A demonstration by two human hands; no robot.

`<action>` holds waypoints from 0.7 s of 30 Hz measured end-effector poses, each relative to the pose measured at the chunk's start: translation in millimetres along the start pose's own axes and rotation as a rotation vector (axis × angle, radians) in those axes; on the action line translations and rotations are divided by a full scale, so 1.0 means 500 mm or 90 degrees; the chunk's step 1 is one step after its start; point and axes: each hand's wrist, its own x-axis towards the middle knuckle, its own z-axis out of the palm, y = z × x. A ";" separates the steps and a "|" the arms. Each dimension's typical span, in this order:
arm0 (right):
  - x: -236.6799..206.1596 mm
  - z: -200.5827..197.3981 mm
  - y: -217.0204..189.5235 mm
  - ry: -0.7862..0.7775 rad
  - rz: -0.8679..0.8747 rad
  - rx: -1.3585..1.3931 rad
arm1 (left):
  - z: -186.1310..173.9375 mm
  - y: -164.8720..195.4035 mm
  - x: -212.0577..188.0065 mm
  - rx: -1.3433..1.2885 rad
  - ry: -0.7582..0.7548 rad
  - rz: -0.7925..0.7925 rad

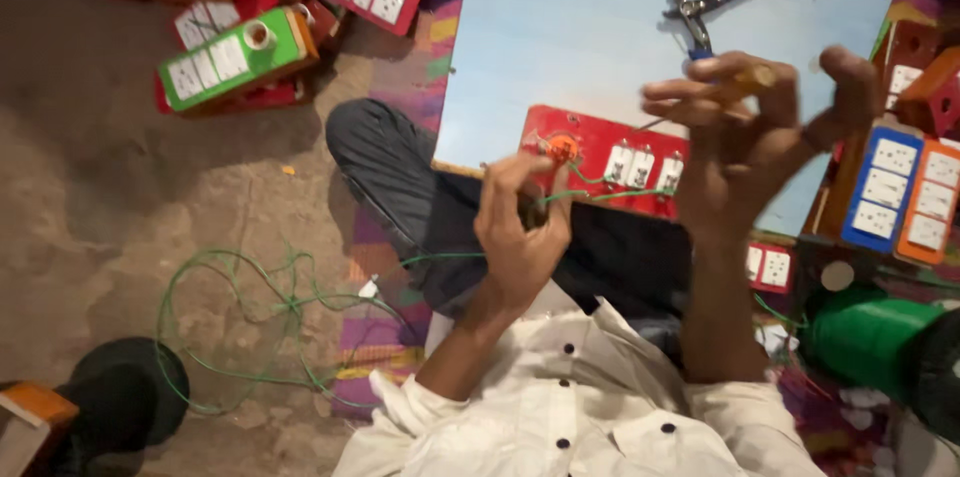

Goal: The person sits on the floor and wires a red electrical board with multiple sockets. They use pliers to strip green wires and a screwdriver to connect them to the terminals on the board. The person then flips the board over and continues working on the back side.

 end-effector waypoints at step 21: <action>0.032 0.062 -0.059 -0.159 0.001 -0.181 | 0.050 -0.050 -0.014 -0.063 0.050 -0.183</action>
